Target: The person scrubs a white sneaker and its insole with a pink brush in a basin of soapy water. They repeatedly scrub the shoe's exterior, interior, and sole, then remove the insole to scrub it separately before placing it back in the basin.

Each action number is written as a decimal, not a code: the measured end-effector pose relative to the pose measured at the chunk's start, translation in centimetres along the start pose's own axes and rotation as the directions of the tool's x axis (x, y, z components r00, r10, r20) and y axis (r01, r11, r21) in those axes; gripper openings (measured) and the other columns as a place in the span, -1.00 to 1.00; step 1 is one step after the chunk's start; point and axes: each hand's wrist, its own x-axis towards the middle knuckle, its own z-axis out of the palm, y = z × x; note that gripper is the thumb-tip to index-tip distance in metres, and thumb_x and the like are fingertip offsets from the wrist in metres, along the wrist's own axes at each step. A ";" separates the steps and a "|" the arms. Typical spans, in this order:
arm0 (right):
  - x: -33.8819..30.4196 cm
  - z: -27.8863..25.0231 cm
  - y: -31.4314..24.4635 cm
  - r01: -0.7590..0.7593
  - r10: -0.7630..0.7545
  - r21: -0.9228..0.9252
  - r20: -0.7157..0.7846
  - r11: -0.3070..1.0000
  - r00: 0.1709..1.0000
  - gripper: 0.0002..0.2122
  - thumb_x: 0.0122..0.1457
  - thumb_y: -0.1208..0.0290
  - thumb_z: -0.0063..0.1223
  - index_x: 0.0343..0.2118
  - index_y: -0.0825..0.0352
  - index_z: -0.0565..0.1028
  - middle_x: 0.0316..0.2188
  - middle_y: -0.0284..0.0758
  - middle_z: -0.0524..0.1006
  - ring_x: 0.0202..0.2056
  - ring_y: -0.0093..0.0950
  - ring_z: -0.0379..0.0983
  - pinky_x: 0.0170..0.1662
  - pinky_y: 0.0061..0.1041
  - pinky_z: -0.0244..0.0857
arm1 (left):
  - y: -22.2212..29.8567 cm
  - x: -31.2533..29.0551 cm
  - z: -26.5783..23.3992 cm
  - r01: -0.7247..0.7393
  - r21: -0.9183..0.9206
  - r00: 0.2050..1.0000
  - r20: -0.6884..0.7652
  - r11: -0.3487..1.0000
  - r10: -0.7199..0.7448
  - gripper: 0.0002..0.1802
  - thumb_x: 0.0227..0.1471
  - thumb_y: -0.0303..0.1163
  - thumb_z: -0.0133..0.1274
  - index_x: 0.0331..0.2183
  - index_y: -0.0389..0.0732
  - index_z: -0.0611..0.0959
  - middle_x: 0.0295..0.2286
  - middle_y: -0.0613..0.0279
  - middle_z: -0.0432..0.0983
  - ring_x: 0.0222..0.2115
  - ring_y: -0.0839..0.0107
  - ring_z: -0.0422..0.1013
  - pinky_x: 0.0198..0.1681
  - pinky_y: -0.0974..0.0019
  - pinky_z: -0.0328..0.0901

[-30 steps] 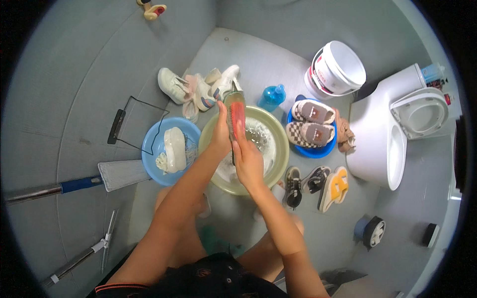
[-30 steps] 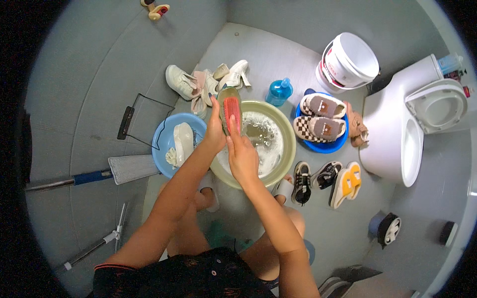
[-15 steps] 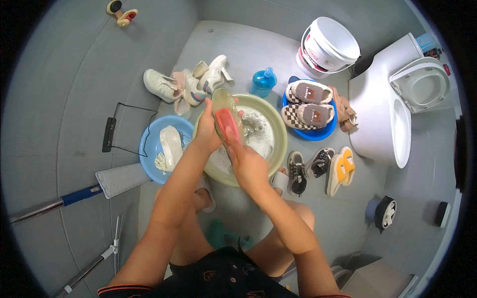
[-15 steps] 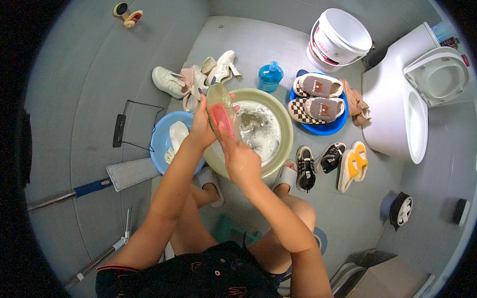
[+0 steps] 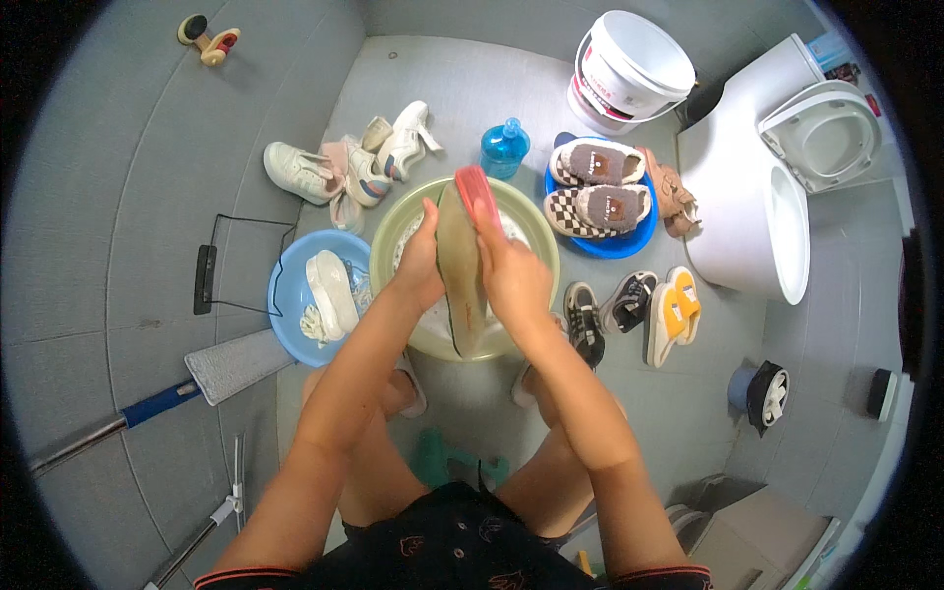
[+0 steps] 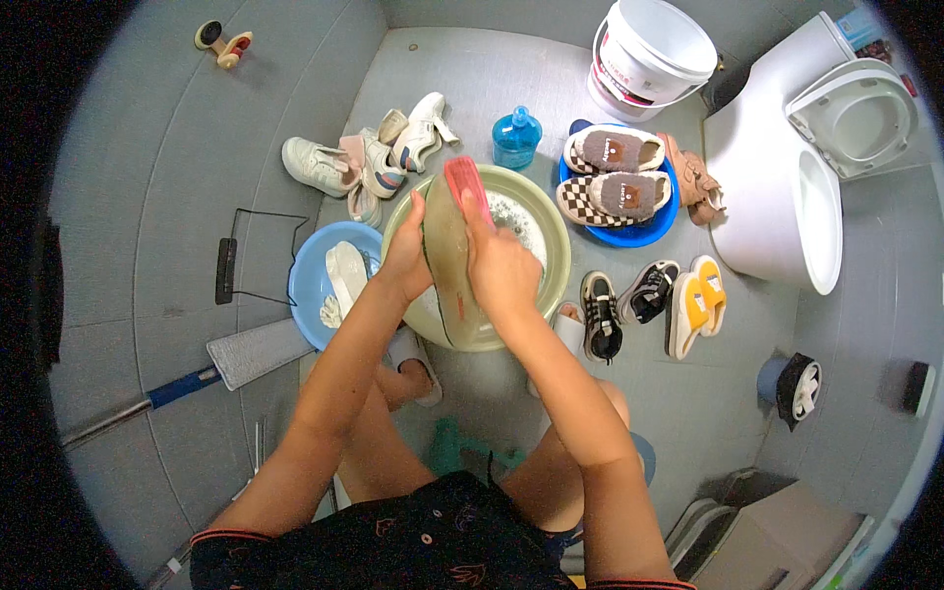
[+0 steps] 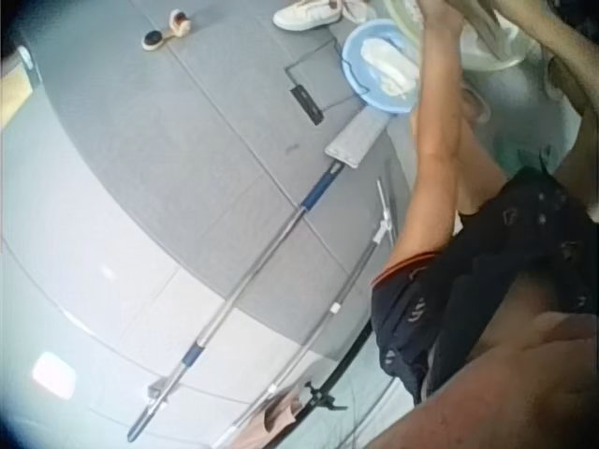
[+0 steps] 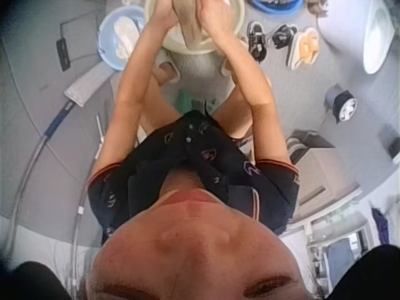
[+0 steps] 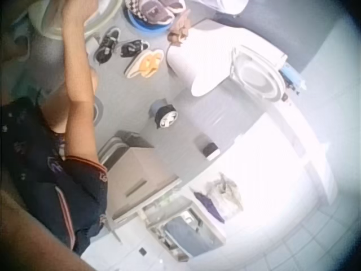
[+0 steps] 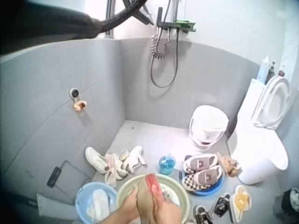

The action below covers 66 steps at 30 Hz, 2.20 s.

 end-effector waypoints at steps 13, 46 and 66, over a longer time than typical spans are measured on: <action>-2.7 -1.1 -2.8 0.031 -0.031 0.004 0.191 1.000 0.981 -0.46 0.16 0.35 -0.07 0.23 -0.12 0.17 -0.63 -0.15 0.48 -0.64 -0.16 0.47 -0.61 -0.17 0.31 | 1.4 -0.1 -1.6 0.019 -0.039 0.985 0.172 0.999 -0.012 -0.28 0.23 0.20 -0.52 0.07 -0.16 0.39 -0.09 0.19 0.42 -0.07 0.27 0.36 0.01 0.18 0.28; -1.4 -0.3 -2.3 0.016 -0.020 0.073 0.052 0.997 0.998 -0.46 0.18 0.32 -0.05 0.24 -0.16 0.15 -0.64 -0.15 0.47 -0.62 -0.14 0.47 -0.59 -0.16 0.32 | 1.4 -0.5 -0.7 -0.154 0.068 0.986 -0.058 0.986 0.158 -0.30 0.25 0.13 -0.51 0.11 -0.24 0.30 0.02 0.11 0.35 0.02 0.25 0.31 0.11 0.11 0.21; -0.4 -0.1 -1.7 -0.087 0.085 0.073 0.027 0.994 0.996 -0.54 0.20 0.28 -0.05 0.17 -0.17 0.26 -0.64 -0.17 0.50 -0.62 -0.16 0.48 -0.59 -0.16 0.31 | -0.7 -0.2 -0.2 -0.045 0.098 0.993 -0.106 0.994 0.056 -0.32 0.26 0.11 -0.49 0.11 -0.24 0.30 -0.03 0.02 0.39 -0.02 0.20 0.35 0.08 0.08 0.25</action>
